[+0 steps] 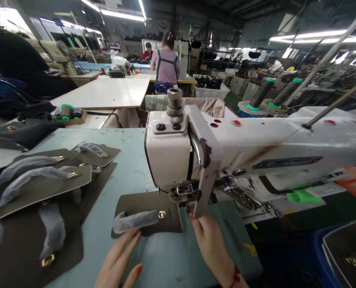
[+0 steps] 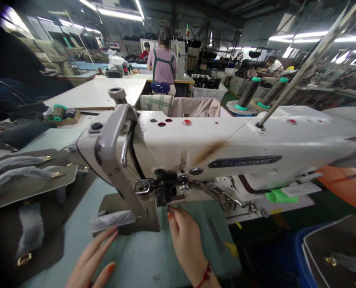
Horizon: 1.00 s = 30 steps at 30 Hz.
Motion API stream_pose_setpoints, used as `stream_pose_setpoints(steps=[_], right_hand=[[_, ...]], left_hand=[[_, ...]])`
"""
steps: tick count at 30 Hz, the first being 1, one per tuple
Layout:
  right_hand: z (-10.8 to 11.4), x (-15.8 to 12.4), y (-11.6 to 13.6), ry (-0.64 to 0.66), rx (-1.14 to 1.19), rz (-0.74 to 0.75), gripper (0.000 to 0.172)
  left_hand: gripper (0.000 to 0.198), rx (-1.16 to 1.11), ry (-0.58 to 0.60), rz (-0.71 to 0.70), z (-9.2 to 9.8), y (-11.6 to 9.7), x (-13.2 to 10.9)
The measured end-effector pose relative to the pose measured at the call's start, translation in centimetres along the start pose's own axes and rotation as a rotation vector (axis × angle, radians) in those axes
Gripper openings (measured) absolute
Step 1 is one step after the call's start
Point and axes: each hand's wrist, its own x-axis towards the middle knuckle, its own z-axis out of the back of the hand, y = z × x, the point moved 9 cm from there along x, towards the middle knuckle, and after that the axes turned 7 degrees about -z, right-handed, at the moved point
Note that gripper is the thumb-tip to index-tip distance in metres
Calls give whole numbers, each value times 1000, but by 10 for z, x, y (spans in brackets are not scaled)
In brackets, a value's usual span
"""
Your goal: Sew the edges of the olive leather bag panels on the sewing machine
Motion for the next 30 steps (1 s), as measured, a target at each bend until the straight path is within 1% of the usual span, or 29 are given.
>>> stream_pose_setpoints(steps=[1,2,3,5,6,8,9,11,14,16,18,21,23,25,27,29,30], right_hand=[[-4,-1,11,20,90,18,30],[-7,-3,20,27,155,27,30],[-9,-3,27,23,201,24,31],[-13,-3,32,1,276,-26,34],[-15,-1,30,-5,325,-68,35],[-21,4,24,19,466,-147,35],[-24,6,22,51,546,-171,34],[-31,9,23,128,699,-177,31],[-34,10,31,192,855,-151,29],[-33,10,37,194,886,-125,28],[-31,11,41,180,858,-100,29],[-30,13,40,148,785,-70,31],[-32,15,39,162,767,-51,30],[-36,15,36,196,780,-48,30],[-42,15,33,231,802,-69,30],[-47,14,29,248,830,-104,29],[-48,14,26,247,846,-123,28]], left_hand=[[61,33,43,43,-12,10,7],[67,42,73,51,-20,17,20],[69,42,92,27,-25,21,39],[69,42,75,-99,-25,22,78],[69,28,95,-167,-25,21,94],[66,-46,184,-251,-25,22,111],[63,-101,249,-253,-26,24,114],[58,-211,349,-194,-24,30,114],[54,-289,417,-97,-12,31,113],[54,-258,433,-92,-2,25,118],[54,-163,416,-138,8,17,126],[52,50,302,-287,20,2,138],[51,191,242,-372,22,-6,141],[52,283,238,-417,21,-11,143],[54,323,250,-442,22,-18,146],[52,333,251,-472,27,-27,150],[48,338,231,-481,32,-32,153]])
